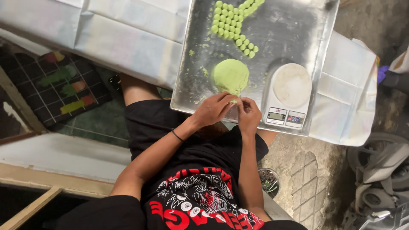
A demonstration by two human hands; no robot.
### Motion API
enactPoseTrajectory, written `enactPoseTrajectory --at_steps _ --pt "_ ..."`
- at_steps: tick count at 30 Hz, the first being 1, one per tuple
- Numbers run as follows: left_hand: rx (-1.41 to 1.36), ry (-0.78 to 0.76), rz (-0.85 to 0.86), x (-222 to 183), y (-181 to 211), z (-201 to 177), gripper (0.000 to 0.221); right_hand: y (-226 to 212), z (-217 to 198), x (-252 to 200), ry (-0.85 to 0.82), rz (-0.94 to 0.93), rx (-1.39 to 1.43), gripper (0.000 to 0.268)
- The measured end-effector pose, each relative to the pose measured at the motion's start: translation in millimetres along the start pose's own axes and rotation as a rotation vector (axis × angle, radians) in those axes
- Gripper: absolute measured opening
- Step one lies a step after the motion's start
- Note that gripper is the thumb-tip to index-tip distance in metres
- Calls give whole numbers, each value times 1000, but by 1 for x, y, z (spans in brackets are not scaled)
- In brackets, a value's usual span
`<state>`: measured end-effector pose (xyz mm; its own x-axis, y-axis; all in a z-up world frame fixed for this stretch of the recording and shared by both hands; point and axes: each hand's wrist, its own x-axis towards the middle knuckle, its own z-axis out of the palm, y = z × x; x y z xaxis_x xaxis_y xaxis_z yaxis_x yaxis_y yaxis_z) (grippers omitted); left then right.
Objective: Shaping small balls of green dough and arranging them on a metal tray
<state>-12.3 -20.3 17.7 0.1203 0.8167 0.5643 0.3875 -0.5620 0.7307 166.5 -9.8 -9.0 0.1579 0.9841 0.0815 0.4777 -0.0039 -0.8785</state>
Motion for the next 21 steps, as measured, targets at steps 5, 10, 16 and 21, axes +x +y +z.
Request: enactPoseTrajectory --at_steps 5,10,16,21 --pt "3 -19 -27 -3 -6 2 25 -3 0 -2 13 -13 161 10" --pt "-73 -50 -36 2 2 -9 25 11 -5 -3 49 -52 258 8" --pt "-160 -120 -65 -2 -7 0 28 37 -11 -6 163 85 686 11" --pt "-182 -47 -13 -5 -12 5 27 -8 6 -15 153 180 712 12"
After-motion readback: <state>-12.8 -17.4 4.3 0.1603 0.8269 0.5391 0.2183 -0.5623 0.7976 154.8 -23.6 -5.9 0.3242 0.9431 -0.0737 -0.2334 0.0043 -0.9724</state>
